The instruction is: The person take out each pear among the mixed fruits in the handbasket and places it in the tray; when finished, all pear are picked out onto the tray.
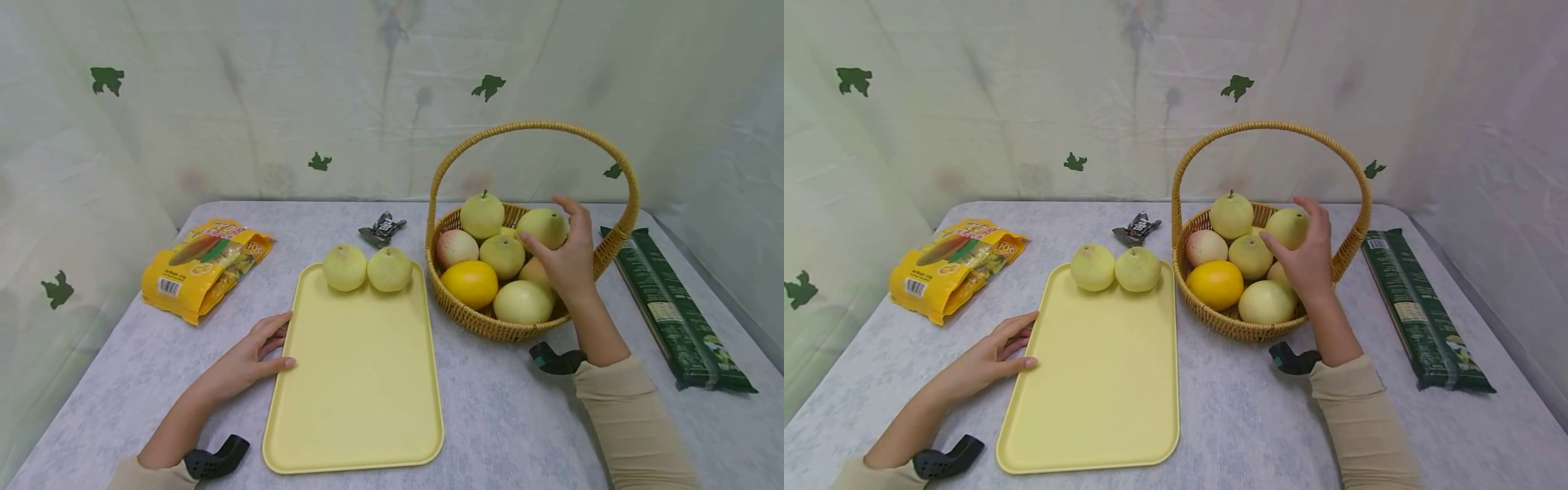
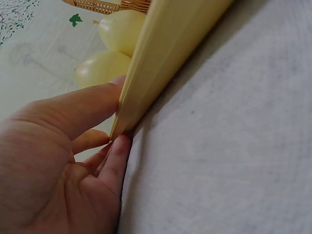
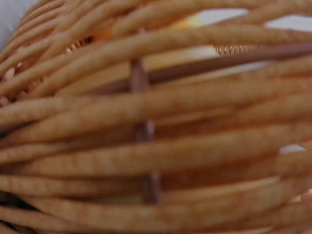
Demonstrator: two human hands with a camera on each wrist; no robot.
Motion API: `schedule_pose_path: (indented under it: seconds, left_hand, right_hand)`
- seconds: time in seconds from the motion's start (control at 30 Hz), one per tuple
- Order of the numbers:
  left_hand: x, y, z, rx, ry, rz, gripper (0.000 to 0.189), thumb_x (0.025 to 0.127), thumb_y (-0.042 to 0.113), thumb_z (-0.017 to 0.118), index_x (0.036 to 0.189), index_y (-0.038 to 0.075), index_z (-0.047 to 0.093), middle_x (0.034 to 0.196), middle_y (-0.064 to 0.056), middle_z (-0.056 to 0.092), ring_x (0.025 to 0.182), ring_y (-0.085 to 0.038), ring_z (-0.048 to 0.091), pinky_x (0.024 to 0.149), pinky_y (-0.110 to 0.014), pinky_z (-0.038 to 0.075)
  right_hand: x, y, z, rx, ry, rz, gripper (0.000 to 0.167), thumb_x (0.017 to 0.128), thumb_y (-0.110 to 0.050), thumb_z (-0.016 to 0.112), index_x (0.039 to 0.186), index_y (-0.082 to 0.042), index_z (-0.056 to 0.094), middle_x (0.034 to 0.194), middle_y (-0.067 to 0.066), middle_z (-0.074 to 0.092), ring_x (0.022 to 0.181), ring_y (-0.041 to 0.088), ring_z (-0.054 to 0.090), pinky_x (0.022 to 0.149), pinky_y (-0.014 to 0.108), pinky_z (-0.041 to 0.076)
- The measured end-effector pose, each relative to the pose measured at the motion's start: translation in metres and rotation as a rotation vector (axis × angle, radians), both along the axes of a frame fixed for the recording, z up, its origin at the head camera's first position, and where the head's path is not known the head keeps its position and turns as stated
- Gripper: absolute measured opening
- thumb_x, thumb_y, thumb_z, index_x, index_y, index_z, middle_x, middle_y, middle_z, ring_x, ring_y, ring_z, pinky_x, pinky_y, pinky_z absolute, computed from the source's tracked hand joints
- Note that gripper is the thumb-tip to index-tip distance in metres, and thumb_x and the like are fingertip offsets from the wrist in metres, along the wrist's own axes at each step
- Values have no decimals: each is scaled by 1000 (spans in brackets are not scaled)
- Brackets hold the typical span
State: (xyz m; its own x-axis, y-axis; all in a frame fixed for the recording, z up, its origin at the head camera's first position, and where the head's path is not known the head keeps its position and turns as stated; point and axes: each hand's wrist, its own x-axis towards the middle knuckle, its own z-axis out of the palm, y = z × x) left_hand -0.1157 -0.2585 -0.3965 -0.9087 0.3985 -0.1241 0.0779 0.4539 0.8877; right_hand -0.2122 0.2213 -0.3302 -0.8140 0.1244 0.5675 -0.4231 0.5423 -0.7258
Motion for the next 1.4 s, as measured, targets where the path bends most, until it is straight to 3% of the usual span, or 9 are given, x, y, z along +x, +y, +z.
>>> schedule_pose_path:
  seconds: [0.17, 0.53, 0.93, 1.4]
  left_hand:
    - [0, 0, 0, 4, 5, 0, 80, 82, 22, 66, 142, 3, 17, 138, -16, 20, 120, -29, 30, 89, -4, 29]
    - [0, 0, -1, 6, 12, -5, 78, 83, 21, 66, 142, 3, 18, 137, -16, 21, 120, -29, 31, 90, -6, 30]
    - [0, -1, -2, 6, 9, -3, 79, 82, 23, 66, 142, 4, 17, 138, -16, 20, 121, -29, 31, 89, -5, 29]
    - [0, -1, -1, 0, 15, -8, 80, 83, 23, 66, 143, 4, 17, 139, -16, 20, 121, -29, 31, 90, -5, 29]
  right_hand:
    - [-2, 3, -1, -6, -50, -8, 66, 77, -17, 72, 133, -9, 38, 133, 9, 33, 123, 21, 28, 102, 43, 22]
    - [-6, 9, -2, -35, -256, 25, 73, 80, -30, 67, 138, -13, 27, 141, 10, 22, 127, 25, 20, 101, 47, 22]
    - [-14, 18, 1, -107, -479, 55, 78, 81, -38, 65, 141, -14, 20, 142, 12, 18, 123, 31, 27, 98, 47, 28]
    - [-24, 26, -1, -94, -570, 90, 79, 83, -32, 64, 144, -19, 15, 144, 16, 16, 122, 36, 26, 98, 50, 27]
